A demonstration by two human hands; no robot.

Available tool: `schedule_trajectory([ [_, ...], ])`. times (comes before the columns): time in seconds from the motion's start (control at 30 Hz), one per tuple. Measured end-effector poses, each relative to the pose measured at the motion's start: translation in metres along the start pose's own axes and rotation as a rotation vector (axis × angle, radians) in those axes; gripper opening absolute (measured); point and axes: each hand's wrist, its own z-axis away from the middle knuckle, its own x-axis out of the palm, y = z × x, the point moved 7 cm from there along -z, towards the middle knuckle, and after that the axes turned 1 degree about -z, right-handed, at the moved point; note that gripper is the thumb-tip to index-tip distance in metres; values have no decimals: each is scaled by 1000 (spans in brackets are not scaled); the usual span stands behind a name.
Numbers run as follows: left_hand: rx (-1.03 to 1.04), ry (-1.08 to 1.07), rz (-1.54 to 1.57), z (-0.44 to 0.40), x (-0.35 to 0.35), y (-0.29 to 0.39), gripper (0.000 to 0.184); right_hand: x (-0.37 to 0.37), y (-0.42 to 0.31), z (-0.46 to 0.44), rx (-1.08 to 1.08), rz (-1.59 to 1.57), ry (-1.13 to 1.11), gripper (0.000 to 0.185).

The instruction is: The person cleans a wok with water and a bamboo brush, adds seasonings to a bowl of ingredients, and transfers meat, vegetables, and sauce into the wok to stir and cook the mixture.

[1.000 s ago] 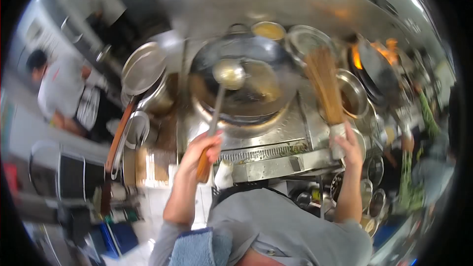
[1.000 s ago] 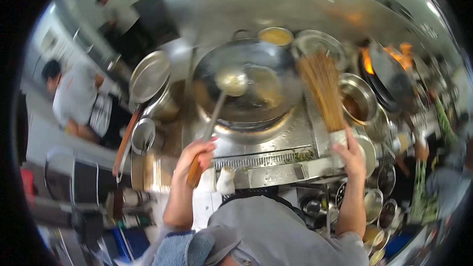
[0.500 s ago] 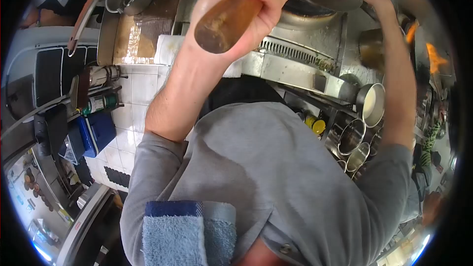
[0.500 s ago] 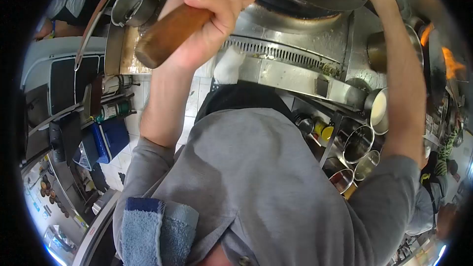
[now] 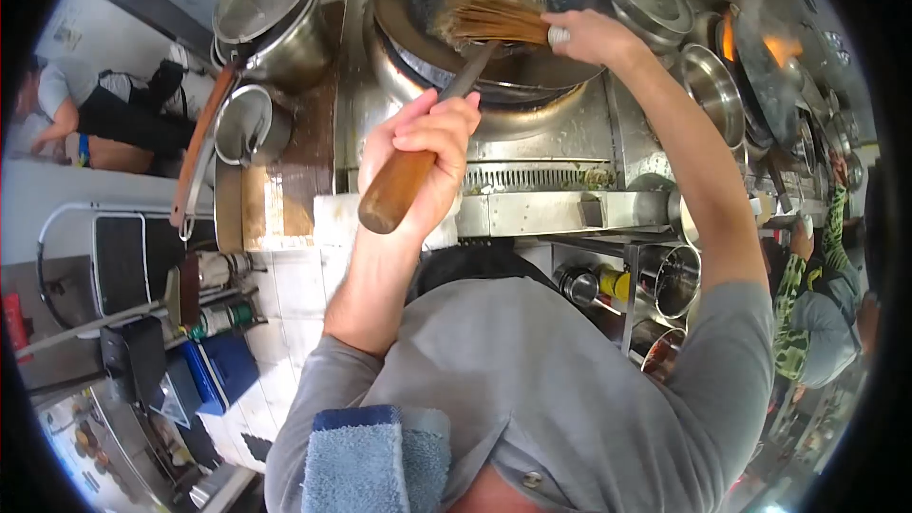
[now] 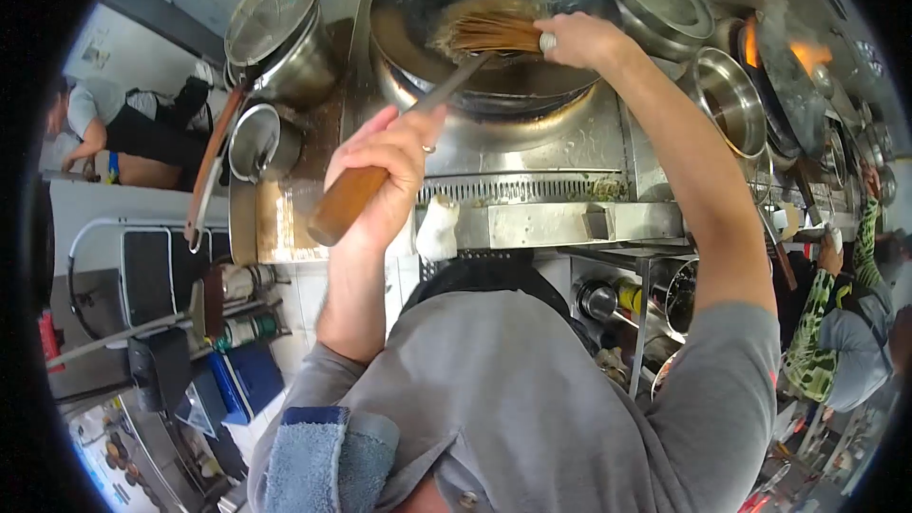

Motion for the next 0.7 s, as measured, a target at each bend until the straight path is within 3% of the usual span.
schedule_trajectory([
  [0.13,13,8,-14,-5,-3,8,48,-41,-15,18,101,113,161,51],
  [0.2,25,2,-15,-5,1,7,44,-8,-9,7,-73,67,69,49],
  [0.3,31,4,-79,-13,-1,11,42,-41,16,-5,124,12,50,49],
  [0.37,32,94,-211,-13,-7,22,39,-23,-4,4,91,131,-10,54],
  [0.4,32,130,-416,-8,-7,33,38,-19,-15,24,-22,13,-38,53],
  [0.43,20,186,-654,-1,-6,40,33,19,4,2,-177,69,82,49],
  [0.47,54,244,-942,12,-1,47,29,10,24,-9,-86,190,-66,41],
  [0.5,94,301,-1282,23,8,56,25,9,54,-44,-122,202,5,35],
  [0.53,126,356,-1633,34,16,64,21,-62,54,22,139,-57,104,31],
  [0.57,148,390,-1964,46,23,76,19,-89,65,32,169,-31,335,29],
  [0.6,16,493,-2429,53,27,99,21,-113,79,56,200,-90,471,28],
  [0.63,59,423,-2934,70,34,150,29,-125,94,67,287,-156,491,32],
  [0.67,187,278,-3424,79,47,184,39,-122,116,50,289,-347,660,41],
  [0.7,263,285,-3531,73,56,187,36,-132,106,91,256,-544,672,54],
])
